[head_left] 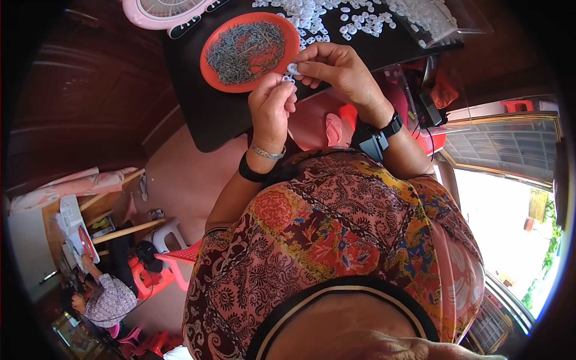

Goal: Assembling small plastic components by inserting metal clips or pins into them by hand.

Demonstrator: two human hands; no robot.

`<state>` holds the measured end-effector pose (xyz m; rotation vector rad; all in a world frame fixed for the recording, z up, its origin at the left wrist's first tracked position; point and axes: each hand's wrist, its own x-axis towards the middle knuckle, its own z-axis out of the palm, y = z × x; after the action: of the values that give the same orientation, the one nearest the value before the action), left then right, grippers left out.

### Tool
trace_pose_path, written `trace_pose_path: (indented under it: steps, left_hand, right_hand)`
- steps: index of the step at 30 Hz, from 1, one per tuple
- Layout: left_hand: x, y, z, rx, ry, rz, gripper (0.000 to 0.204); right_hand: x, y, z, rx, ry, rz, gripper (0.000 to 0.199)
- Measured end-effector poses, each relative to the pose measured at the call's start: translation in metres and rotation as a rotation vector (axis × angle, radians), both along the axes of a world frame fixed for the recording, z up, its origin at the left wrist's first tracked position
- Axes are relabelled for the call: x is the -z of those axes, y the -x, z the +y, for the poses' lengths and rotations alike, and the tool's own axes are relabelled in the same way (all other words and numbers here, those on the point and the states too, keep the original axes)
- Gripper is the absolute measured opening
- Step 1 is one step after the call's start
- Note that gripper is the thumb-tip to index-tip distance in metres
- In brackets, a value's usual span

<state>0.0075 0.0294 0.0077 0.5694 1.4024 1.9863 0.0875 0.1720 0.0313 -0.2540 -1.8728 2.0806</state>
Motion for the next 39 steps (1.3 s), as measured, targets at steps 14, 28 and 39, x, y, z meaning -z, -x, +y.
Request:
trace_pose_path:
  steps: [14, 28, 39]
  left_hand:
    - [-0.002, 0.000, -0.003, -0.001, 0.035, 0.025, 0.012]
    - [0.003, 0.002, -0.002, 0.016, 0.026, -0.102, 0.019]
    - [0.000, 0.001, -0.001, -0.001, 0.040, -0.117, 0.021]
  right_hand:
    - [-0.003, -0.001, -0.010, -0.005, -0.172, -0.003, 0.013]
    - [0.004, -0.002, -0.019, 0.152, -0.600, 0.127, 0.022]
    - [0.000, -0.004, -0.021, 0.100, -0.732, 0.109, 0.028]
